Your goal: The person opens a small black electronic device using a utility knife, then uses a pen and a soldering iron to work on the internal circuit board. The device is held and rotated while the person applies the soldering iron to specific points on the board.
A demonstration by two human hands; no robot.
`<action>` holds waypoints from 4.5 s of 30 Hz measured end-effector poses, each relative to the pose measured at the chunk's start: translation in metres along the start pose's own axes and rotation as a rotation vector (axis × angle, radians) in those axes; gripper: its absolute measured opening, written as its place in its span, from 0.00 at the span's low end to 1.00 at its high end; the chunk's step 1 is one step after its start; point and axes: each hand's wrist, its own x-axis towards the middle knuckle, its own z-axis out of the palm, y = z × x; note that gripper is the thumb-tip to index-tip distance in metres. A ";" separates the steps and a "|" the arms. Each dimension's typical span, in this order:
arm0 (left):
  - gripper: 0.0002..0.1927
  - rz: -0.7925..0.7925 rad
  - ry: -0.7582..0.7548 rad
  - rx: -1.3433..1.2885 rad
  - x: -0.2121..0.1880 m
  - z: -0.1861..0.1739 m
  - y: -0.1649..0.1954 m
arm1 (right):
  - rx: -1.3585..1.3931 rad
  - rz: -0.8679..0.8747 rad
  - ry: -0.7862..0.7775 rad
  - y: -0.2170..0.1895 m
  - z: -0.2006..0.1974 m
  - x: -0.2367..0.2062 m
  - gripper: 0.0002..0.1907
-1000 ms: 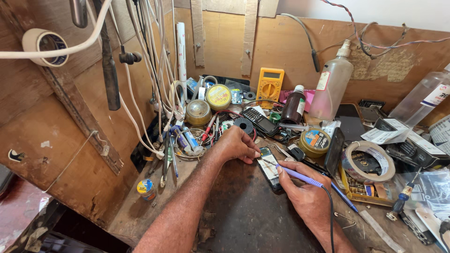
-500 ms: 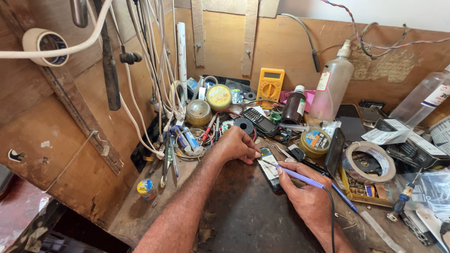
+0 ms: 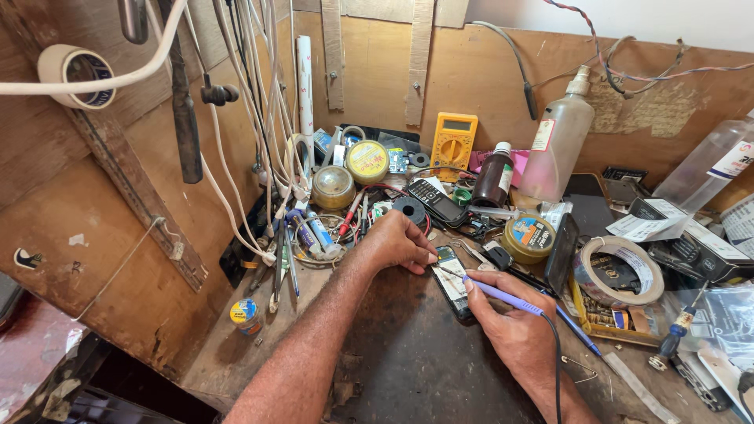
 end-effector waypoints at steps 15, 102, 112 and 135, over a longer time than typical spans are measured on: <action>0.11 0.011 0.010 0.002 -0.003 0.000 0.000 | -0.002 -0.021 -0.009 -0.002 0.000 0.001 0.10; 0.11 0.023 0.015 0.016 -0.003 0.000 0.000 | 0.002 0.059 0.012 0.000 -0.002 0.001 0.11; 0.11 0.008 0.019 0.012 -0.003 0.000 -0.001 | -0.033 0.056 0.012 0.000 0.000 0.002 0.11; 0.11 0.005 0.002 -0.017 0.001 0.000 -0.004 | -0.046 0.007 0.019 0.003 0.000 0.001 0.11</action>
